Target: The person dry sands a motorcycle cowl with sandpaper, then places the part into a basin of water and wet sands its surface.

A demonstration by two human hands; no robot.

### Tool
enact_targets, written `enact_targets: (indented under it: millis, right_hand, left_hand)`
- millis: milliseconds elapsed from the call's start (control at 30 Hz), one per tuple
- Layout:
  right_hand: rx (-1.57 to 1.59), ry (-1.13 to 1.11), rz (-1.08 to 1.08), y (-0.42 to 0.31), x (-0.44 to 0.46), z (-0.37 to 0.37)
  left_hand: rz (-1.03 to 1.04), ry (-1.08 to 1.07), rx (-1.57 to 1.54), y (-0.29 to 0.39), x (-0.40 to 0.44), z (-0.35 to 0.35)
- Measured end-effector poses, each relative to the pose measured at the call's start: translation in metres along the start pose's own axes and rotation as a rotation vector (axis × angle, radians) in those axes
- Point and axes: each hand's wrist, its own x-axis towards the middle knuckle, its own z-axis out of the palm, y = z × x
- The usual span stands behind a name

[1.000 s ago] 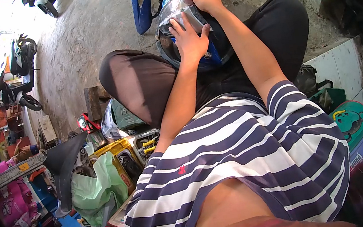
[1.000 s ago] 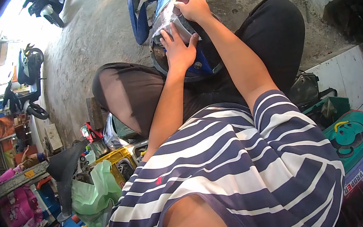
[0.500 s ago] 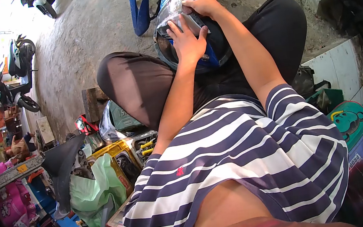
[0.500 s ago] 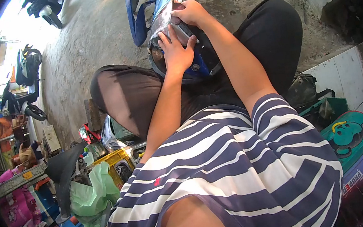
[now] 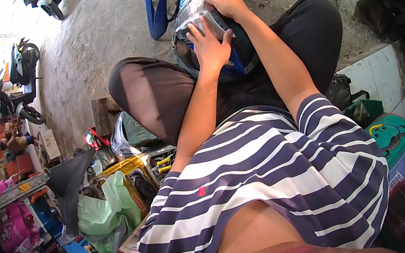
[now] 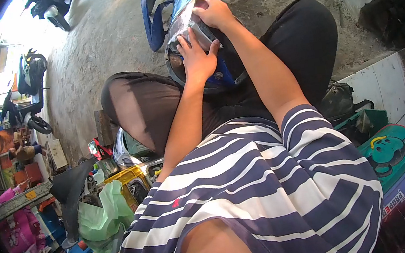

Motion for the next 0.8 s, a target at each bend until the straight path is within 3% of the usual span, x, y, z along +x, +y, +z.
enact_targets:
  millis: [100,200,333,467,500,600,633,733,800]
  right_hand:
    - [-0.090,-0.011,-0.024,0.003,0.003,0.004]
    - [-0.079,0.195,0.023,0.000,0.005,-0.002]
    - [-0.016,-0.153,0.032,0.006,0.006,-0.003]
    - [-0.170,0.181,-0.019,-0.007,0.001,-0.006]
    - [-0.172,0.156,-0.013,-0.008,0.004,-0.007]
    - [-0.008,-0.239,0.119,-0.001,0.006,-0.009]
    - [-0.040,-0.173,-0.001,0.002,0.006,-0.004]
    - [-0.195,0.171,-0.066,-0.004,0.002,-0.003]
    - [-0.150,0.065,-0.014,-0.006,0.004,-0.005]
  left_hand:
    - [0.020,0.009,0.003,-0.001,0.000,0.000]
    - [0.004,0.003,0.003,-0.001,0.001,0.001]
    - [0.010,0.002,0.001,0.000,0.000,0.001]
    - [0.014,0.012,0.003,-0.002,0.001,0.002]
    - [0.013,0.013,-0.001,-0.002,0.001,0.001]
    - [0.012,0.015,0.001,-0.001,0.000,0.001]
    - [0.013,0.014,0.003,-0.001,0.000,0.002]
    - [0.015,0.021,0.008,-0.003,0.002,0.002]
    - [0.014,0.018,0.000,-0.003,0.001,0.002]
